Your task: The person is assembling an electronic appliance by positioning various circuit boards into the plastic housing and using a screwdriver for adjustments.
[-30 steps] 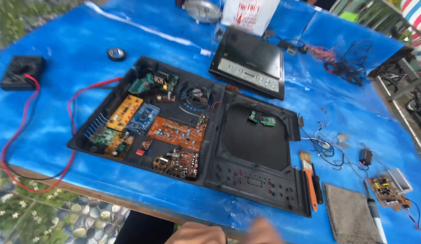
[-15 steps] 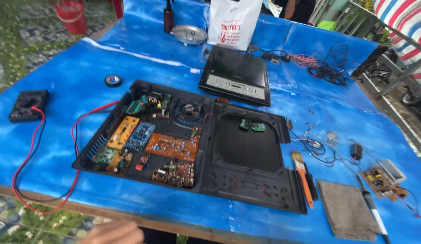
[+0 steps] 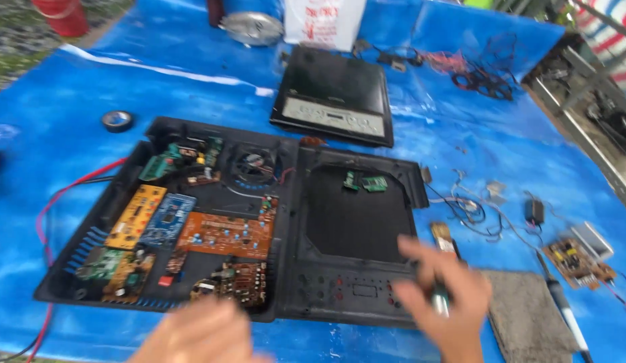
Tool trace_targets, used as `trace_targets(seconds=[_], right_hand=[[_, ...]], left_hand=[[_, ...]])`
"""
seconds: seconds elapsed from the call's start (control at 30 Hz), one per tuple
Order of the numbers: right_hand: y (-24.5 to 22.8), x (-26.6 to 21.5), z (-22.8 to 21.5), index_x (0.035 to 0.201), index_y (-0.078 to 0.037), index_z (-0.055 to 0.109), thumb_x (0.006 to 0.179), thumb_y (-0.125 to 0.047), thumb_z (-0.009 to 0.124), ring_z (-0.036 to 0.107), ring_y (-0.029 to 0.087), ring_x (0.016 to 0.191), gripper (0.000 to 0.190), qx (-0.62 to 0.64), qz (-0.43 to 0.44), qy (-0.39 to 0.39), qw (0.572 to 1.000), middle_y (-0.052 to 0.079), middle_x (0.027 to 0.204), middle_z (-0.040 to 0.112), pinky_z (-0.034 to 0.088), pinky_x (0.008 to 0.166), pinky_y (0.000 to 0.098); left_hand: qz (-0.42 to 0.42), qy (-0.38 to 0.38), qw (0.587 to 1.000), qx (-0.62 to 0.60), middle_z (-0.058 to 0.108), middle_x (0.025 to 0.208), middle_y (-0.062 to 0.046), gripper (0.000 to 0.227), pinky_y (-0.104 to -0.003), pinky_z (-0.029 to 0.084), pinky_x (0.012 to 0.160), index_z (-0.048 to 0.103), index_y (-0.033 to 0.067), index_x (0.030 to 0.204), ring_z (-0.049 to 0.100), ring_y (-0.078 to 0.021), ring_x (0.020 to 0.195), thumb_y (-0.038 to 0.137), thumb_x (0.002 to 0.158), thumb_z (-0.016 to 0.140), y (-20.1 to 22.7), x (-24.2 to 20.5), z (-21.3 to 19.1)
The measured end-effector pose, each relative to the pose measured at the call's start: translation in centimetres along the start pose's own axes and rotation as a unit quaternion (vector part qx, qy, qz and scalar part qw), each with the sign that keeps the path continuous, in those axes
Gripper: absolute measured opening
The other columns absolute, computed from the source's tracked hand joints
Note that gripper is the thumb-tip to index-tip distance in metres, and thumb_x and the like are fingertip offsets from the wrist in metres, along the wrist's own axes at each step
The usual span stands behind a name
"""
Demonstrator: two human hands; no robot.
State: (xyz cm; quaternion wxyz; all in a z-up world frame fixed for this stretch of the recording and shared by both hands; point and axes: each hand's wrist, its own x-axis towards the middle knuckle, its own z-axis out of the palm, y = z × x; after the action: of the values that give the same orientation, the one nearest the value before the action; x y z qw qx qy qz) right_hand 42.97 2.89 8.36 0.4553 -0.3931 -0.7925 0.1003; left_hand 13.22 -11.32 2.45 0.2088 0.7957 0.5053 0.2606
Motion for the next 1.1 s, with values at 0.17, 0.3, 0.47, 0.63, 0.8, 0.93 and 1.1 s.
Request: trace_targets(seconds=[0.17,0.3,0.47,0.63,0.8,0.93,1.1], right_hand=[[3.7,6.6,4.3,0.114,-0.004,0.073,0.09,-0.027,0.085,0.052,0.012,0.059,0.035,-0.056,-0.215,0.09,0.971,0.001,0.066,0.055,0.047,0.062,0.0292],[3.6,6.8,8.1,0.126,0.001,0.064,0.096,-0.013,0.079,0.061,0.015,0.071,0.036,-0.083,-0.173,0.055,0.98,0.008,0.09,0.067,0.057,0.073,0.03],[3.1,4.9,9.6,0.11,-0.002,0.049,0.09,-0.005,0.058,0.058,0.037,0.109,0.022,-0.08,-0.14,-0.064,0.985,0.021,0.117,0.058,0.043,0.092,0.0459],[2.0,3.8,10.3,0.103,-0.009,0.037,0.091,0.006,0.048,0.053,0.031,0.098,0.022,-0.021,-0.134,-0.154,0.979,0.018,0.124,0.053,0.037,0.08,0.0426],[2.4,3.1,11.1,0.105,-0.008,0.041,0.099,0.003,0.051,0.057,0.034,0.114,0.016,0.062,-0.111,-0.175,0.976,0.02,0.125,0.054,0.049,0.093,0.0452],[4.0,3.4,11.1,0.117,-0.003,0.055,0.101,-0.005,0.061,0.065,0.033,0.107,0.017,0.06,-0.161,-0.104,0.98,0.017,0.116,0.063,0.057,0.092,0.0422],[4.4,4.2,9.9,0.115,-0.003,0.067,0.099,-0.014,0.071,0.069,0.024,0.087,0.02,-0.016,-0.215,-0.044,0.976,0.011,0.102,0.072,0.052,0.076,0.0347]], left_hand=[[0.235,0.263,0.927,0.128,0.065,0.09,-0.012,0.022,-0.045,0.043,0.073,0.063,0.005,0.088,0.055,-0.033,0.077,0.011,0.106,0.051,3.0,10.9,-8.4],[0.103,0.282,0.944,0.138,0.063,0.116,-0.014,0.049,-0.05,0.05,0.081,0.058,0.0057,0.135,0.063,-0.0385,0.093,-0.009,0.089,0.052,3.0,15.1,-7.1],[0.065,0.232,0.941,0.239,0.062,0.126,-0.012,0.047,-0.044,0.049,0.079,0.057,0.0068,0.139,0.063,-0.0306,0.102,0.032,0.1,0.065,-0.3,16.0,-3.2],[0.077,0.171,0.954,0.235,0.063,0.118,-0.008,0.049,-0.041,0.048,0.075,0.059,0.0093,0.134,0.062,-0.026,0.098,0.029,0.092,0.074,-1.8,14.7,-2.8],[0.119,0.165,0.957,0.207,0.057,0.098,-0.004,0.013,-0.038,0.041,0.069,0.064,0.0131,0.11,0.057,-0.0215,0.08,0.014,0.098,0.068,-2.9,14.3,-1.9],[0.116,0.196,0.952,0.205,0.059,0.094,-0.005,0.018,-0.037,0.04,0.063,0.064,0.0109,0.11,0.054,-0.0239,0.074,0.017,0.096,0.073,-2.4,14.4,-2.5],[0.084,0.211,0.955,0.189,0.061,0.092,-0.004,0.016,-0.037,0.04,0.06,0.062,0.0107,0.107,0.055,-0.0227,0.072,0.025,0.103,0.066,-2.6,14.4,-2.2]])
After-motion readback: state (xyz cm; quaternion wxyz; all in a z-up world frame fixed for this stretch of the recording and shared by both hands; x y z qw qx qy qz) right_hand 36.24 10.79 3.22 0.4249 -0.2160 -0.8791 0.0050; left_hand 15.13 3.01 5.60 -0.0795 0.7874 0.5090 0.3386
